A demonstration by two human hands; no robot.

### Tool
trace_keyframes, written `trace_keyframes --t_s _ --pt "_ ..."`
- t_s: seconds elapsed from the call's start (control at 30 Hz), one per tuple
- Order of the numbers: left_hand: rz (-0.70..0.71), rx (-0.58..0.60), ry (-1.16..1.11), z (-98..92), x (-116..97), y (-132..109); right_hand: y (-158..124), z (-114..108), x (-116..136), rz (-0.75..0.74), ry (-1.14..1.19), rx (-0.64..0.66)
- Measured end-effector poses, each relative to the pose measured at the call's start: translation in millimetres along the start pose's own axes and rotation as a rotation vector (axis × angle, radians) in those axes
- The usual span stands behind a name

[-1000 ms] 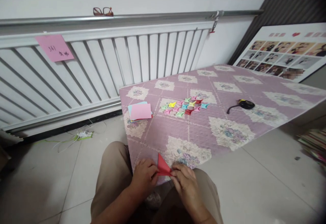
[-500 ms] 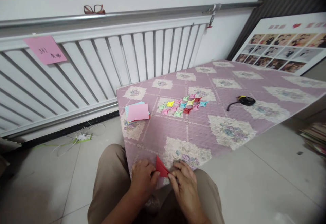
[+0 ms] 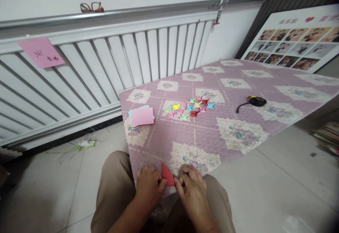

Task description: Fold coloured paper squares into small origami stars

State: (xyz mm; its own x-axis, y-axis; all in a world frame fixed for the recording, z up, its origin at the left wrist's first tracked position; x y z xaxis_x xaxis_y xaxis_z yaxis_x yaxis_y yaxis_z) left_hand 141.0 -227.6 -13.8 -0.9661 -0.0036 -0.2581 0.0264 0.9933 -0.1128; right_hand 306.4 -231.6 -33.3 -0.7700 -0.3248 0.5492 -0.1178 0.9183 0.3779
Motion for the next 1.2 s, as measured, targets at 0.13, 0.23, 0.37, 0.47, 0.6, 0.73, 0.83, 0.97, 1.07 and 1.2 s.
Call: trace_keyframes --t_s 0.13,0.23,0.37,0.47,0.6,0.73,0.83,0.97,1.07,1.2 --pt "-0.002 0.009 -0.004 0.0 0.4 1.3 2.9 -1.9 2.6 0.027 -0.01 0.019" --pt "0.005 0.003 0.001 -0.3 0.3 1.4 4.6 -3.1 3.8 0.03 -0.01 0.02" --pt "0.018 -0.025 0.017 -1.4 -0.5 1.0 5.4 -3.0 3.3 0.019 -0.018 0.007" --pt "0.031 -0.03 0.029 -1.3 -0.8 0.5 5.1 -2.3 3.1 0.009 -0.027 -0.003" --pt "0.041 -0.055 0.029 2.0 1.4 -1.2 4.8 -2.3 4.2 0.012 -0.042 -0.017" --pt "0.165 -0.137 0.04 9.0 3.4 -2.8 5.2 -2.5 4.4 0.034 -0.039 0.006" --pt "0.382 -0.217 0.087 14.8 2.8 -3.2 5.5 -2.5 4.2 0.039 -0.031 0.023" --pt "0.536 -0.203 0.149 22.5 5.0 -1.8 5.0 -3.0 4.4 0.038 -0.029 0.009" --pt "0.524 -0.167 0.181 25.5 7.3 0.4 3.4 -3.6 4.6 0.021 -0.022 -0.014" --pt "0.514 -0.127 0.201 26.0 8.2 2.4 -1.2 -2.3 1.7 0.002 -0.004 -0.023"
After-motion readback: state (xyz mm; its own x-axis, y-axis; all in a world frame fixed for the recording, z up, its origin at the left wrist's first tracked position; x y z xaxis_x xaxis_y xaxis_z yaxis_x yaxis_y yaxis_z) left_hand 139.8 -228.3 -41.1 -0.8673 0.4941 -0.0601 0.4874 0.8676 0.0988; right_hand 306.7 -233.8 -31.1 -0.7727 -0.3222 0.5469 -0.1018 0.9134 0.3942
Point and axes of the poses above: each hand's wrist, its own y-axis towards the middle knuckle, its own z-axis out of the palm, x = y × z, the point moved 3 cm from there along y, towards the middle knuckle, and after that the axes turned 7 degrees about y, right-handed, at the moved point
